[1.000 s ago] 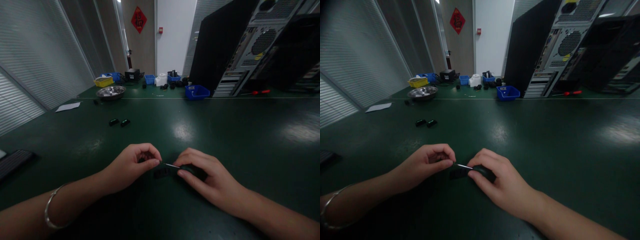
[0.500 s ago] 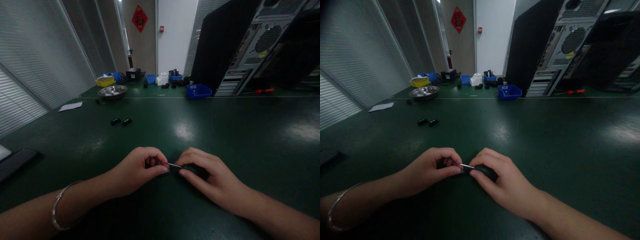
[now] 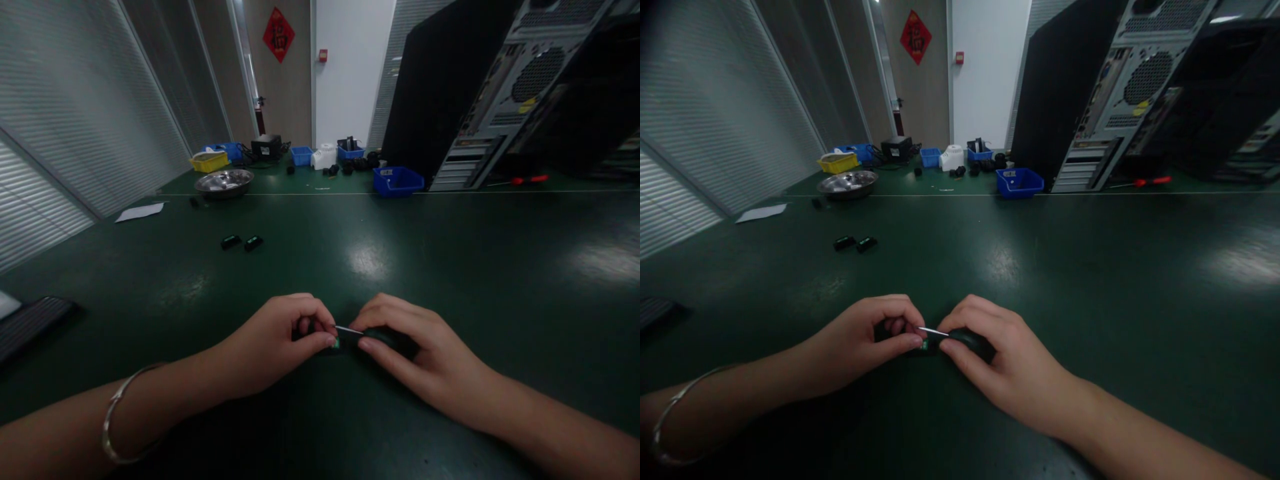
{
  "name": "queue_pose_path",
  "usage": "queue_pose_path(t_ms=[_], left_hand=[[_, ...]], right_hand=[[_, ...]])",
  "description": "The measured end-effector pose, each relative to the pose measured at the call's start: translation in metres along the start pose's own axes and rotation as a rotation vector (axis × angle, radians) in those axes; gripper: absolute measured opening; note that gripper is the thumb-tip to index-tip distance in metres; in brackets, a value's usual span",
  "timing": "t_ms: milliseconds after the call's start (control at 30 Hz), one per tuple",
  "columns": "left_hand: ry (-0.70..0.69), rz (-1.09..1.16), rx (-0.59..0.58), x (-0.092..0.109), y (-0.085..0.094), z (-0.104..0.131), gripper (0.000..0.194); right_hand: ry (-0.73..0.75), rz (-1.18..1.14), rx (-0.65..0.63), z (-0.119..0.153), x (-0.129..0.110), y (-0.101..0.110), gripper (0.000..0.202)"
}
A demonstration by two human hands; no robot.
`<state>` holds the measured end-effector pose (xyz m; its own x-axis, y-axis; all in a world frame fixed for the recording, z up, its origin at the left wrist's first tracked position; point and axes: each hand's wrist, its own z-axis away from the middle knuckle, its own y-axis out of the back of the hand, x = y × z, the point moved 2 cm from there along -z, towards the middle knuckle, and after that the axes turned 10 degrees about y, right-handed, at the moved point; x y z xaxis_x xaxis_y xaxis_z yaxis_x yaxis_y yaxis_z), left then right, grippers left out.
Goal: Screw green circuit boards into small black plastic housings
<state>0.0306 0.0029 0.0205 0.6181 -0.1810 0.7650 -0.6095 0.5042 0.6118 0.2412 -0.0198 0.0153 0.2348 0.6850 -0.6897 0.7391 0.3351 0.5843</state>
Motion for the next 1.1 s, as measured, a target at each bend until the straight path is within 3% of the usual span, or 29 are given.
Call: queue_pose_path(t_ms=[400,667,1100], left_hand=[[-0.050,0.013,0.013,-0.001,0.000,0.002,0.010],[-0.322,-0.156,0.045,-0.004,0.002,0.010,0.016],[-0.465,-0.228,0.147,-0.006,-0.004,0.012,0.014]], right_hand=[[-0.015,-0.002,-0.016,0.001,0.000,0.000,0.011],[-0.028,-0.009,-0.026,0.000,0.001,0.000,0.014],[-0.053,0.069,-0.193,0.001,-0.001,-0.002,0.025]])
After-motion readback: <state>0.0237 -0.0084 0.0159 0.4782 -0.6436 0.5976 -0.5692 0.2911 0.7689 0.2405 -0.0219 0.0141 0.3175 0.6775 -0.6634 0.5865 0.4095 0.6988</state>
